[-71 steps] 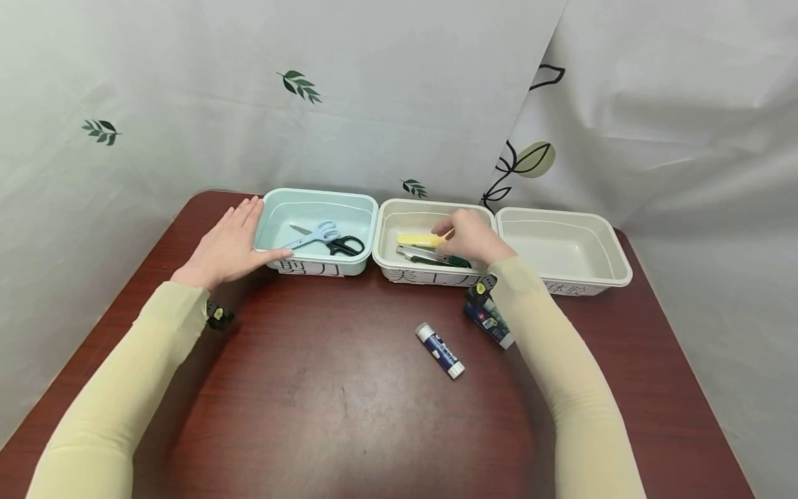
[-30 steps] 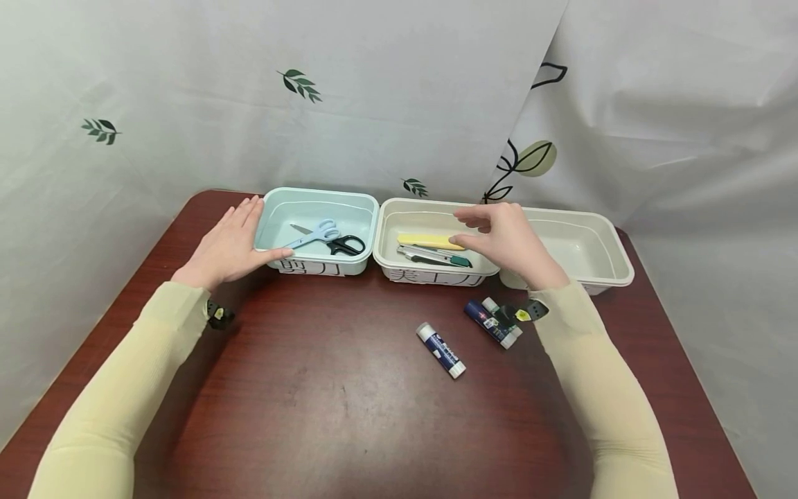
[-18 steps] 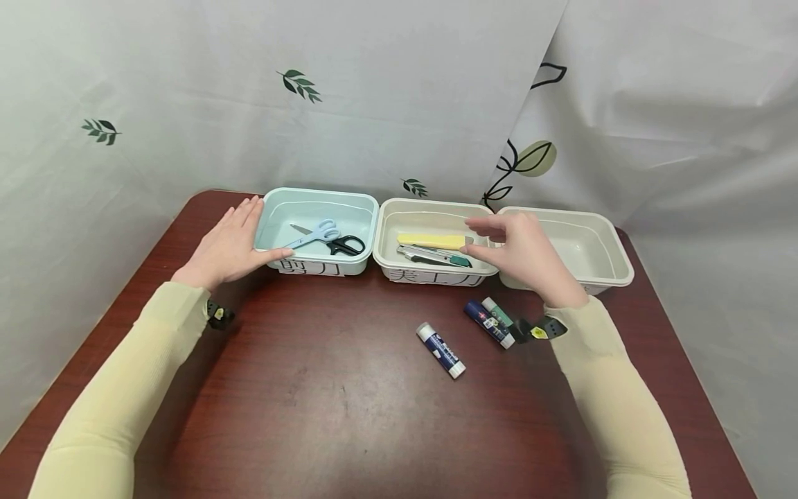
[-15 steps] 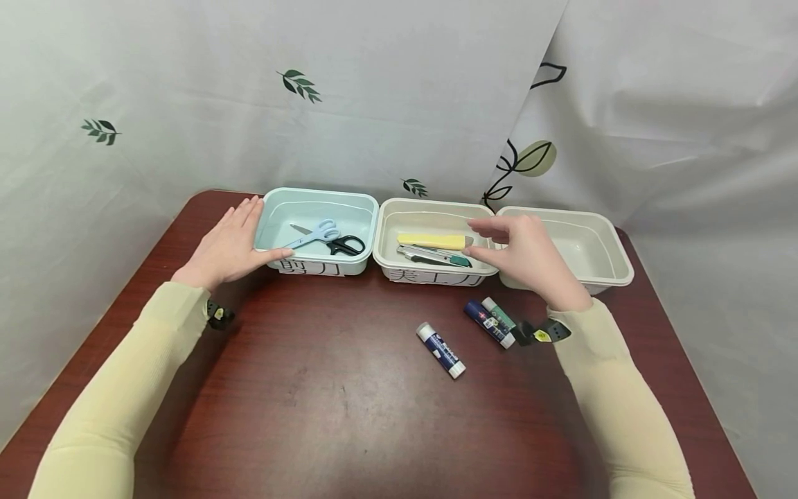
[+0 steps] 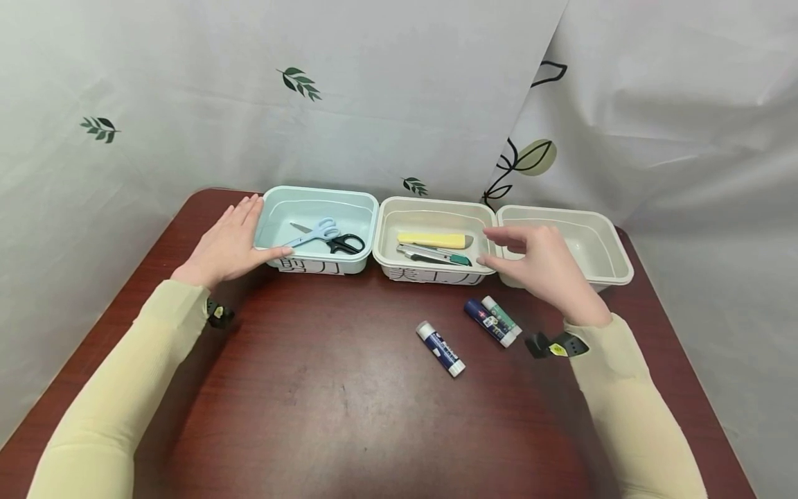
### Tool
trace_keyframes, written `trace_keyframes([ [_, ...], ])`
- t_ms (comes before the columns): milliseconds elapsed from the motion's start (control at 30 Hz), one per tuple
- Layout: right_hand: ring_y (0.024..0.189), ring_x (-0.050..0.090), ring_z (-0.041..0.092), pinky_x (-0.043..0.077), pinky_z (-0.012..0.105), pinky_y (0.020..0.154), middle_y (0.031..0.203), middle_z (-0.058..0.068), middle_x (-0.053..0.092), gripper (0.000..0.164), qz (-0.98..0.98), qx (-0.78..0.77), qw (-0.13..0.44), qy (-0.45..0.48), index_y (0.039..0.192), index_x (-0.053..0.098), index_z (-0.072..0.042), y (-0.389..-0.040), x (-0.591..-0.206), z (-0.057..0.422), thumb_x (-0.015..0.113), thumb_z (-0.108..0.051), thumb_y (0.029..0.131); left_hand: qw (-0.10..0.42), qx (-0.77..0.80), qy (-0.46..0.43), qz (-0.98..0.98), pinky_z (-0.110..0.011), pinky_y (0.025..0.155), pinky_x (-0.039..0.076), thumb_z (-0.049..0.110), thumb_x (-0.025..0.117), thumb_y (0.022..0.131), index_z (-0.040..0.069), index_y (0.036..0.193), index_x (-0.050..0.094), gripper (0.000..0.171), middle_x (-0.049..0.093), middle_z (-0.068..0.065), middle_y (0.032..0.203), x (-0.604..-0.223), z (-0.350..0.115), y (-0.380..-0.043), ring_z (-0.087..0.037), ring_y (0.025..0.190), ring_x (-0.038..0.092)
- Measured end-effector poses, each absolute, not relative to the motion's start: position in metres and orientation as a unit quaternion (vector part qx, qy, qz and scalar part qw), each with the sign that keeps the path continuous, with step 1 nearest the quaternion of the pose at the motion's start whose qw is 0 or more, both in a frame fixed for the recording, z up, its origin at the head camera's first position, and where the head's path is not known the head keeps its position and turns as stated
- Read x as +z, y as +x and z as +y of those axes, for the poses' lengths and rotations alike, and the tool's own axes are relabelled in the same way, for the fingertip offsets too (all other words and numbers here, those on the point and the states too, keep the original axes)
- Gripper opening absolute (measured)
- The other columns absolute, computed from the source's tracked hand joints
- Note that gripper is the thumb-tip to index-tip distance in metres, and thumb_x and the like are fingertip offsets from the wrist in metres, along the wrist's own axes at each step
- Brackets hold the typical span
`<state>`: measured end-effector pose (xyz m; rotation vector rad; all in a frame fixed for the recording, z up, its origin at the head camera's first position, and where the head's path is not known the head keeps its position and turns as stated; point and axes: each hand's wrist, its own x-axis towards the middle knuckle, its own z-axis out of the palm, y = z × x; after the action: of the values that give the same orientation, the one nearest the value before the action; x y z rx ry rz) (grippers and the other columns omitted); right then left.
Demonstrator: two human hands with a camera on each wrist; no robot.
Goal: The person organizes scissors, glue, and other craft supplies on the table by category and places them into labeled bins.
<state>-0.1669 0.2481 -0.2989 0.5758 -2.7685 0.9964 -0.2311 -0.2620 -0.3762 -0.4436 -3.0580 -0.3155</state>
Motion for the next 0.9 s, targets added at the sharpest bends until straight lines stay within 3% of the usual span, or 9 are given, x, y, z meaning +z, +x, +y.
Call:
trace_keyframes([
  [233,0.099,0.072,0.031,0.048,0.006,0.082,0.114,0.007,0.075,0.039,-0.922,0.322,0.081,0.199,0.120,0.078,-0.012,-0.158,-0.306,0.255,0.088,-0.020,0.083,0.017,-0.104,-0.142,-0.984,-0.046,0.124,0.001,0.082,0.050,0.086,-0.006,0.160,0.008,0.123,0.012,-0.026,0.166,-0.376,-0.262,-0.231,-0.036,0.154,0.007],
  [533,0.094,0.071,0.005,0.051,0.008,0.080,0.107,0.004,0.076,0.039,-0.924,0.318,0.075,0.199,0.116,0.079,-0.011,-0.147,-0.322,0.257,0.089,-0.024,0.081,0.020,-0.103,-0.143,-0.984,-0.049,0.124,0.006,0.083,0.051,0.086,-0.006,0.160,0.009,0.123,0.012,-0.026,0.165,-0.377,-0.262,-0.232,-0.036,0.154,0.007],
  [733,0.099,0.072,0.018,0.052,0.012,0.082,0.110,0.004,0.075,0.043,-0.924,0.314,0.040,0.212,0.120,0.077,-0.008,-0.138,-0.335,0.255,0.088,-0.026,0.083,0.020,-0.103,-0.142,-0.984,-0.049,0.124,0.005,0.082,0.051,0.086,-0.006,0.160,0.009,0.123,0.013,-0.026,0.165,-0.378,-0.262,-0.232,-0.036,0.154,0.008],
  [900,0.097,0.073,0.019,0.053,0.017,0.079,0.108,0.004,0.076,0.042,-0.928,0.299,0.033,0.218,0.120,0.077,-0.007,-0.133,-0.346,0.254,0.087,-0.026,0.084,0.017,-0.104,-0.142,-0.984,-0.048,0.124,0.004,0.082,0.050,0.086,-0.006,0.160,0.008,0.123,0.012,-0.026,0.166,-0.377,-0.262,-0.232,-0.036,0.154,0.007],
])
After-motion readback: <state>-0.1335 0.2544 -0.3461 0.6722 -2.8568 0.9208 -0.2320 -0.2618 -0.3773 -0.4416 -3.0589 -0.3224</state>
